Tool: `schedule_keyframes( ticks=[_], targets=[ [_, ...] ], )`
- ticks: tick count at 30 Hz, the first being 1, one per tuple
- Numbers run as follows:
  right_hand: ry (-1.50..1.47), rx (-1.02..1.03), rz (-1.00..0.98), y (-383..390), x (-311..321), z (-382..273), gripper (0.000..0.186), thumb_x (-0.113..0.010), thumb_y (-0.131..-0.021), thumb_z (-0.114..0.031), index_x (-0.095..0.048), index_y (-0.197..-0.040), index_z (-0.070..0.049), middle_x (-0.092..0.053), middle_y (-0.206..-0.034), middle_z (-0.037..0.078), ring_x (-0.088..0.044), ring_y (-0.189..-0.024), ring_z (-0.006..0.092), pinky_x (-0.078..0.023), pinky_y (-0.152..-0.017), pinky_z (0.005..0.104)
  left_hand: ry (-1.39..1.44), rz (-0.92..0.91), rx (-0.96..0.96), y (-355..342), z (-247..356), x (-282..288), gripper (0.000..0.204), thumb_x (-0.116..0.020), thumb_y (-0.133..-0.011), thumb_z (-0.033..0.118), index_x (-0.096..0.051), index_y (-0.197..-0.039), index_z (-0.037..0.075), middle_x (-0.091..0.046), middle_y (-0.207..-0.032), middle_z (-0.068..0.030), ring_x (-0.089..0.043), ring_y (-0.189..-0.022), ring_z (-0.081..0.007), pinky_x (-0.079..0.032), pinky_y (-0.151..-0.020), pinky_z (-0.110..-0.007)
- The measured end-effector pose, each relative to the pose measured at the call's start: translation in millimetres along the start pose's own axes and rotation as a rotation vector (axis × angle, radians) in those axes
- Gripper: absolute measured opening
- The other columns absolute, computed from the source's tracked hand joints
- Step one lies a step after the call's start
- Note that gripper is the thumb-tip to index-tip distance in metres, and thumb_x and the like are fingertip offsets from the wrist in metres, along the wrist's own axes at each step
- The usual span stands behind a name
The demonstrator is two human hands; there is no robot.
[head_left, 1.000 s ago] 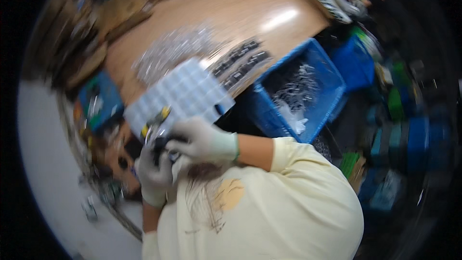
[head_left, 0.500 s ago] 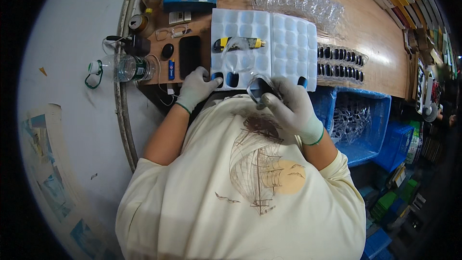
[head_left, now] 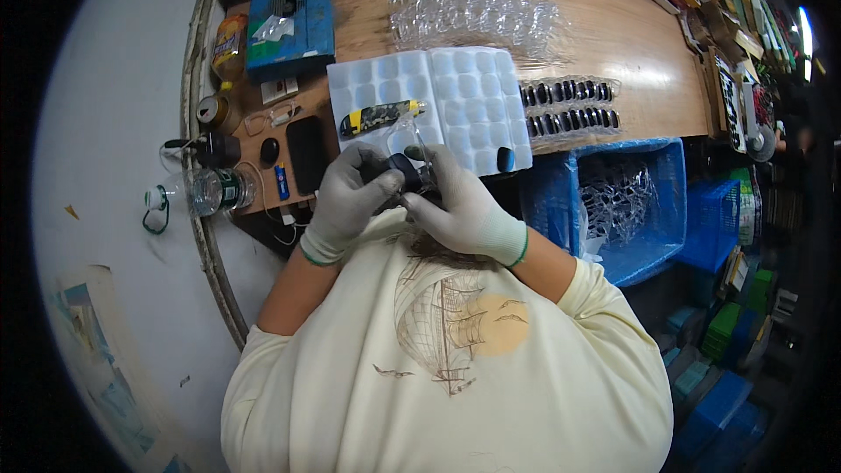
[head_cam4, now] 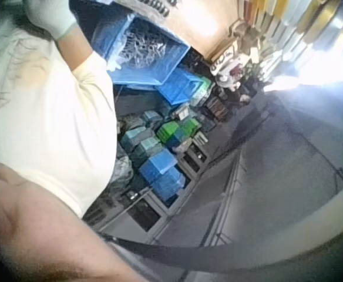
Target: The person places small black cylindrical objects into a white foam tray, then wraps the tray in bubble wrap and places it into a blue bin. The person repeats this process with additional objects and trays.
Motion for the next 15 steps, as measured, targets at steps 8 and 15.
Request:
schedule_keyframes(
  ticks=[8, 15],
  targets=[
    [-0.28, -0.077, -0.016, 13.8, 12.0, 7.9, 0.026, -0.055, -0.099, -0.015, -0.061, -0.119, 0.002, -0.069, -0.09, 0.014, -0.065, -0.08, 0.0166, -0.053, -0.076, 0.0328, 0.306, -0.12, 0.106, -6.8, 4.5, -16.0, 0.029, -0.069, -0.09, 0.014, -0.059, -0.113, 0.0, -0.063, -0.1, -0.0061, -0.061, -0.084, -0.0133, -0.051, -0.075, -0.026],
    [-0.335, -0.119, 0.037, 13.3, 16.4, 6.5, 0.021, -0.052, -0.101, -0.016, -0.063, -0.105, 0.002, -0.068, -0.081, 0.011, -0.064, -0.074, 0.0215, -0.051, -0.074, 0.0367, -0.119, -0.089, -0.079, -13.3, 27.2, -20.1, 0.027, -0.067, -0.096, 0.024, -0.068, -0.103, -0.002, -0.061, -0.083, 0.0016, -0.053, -0.073, -0.0062, -0.042, -0.066, -0.022]
  ],
)
Point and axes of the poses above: each hand's wrist, its own y-axis away from the middle knuckle, its own x-axis out of the back of the hand, z = x × y, the point moved 6 cm from there along -y, towards the middle knuckle
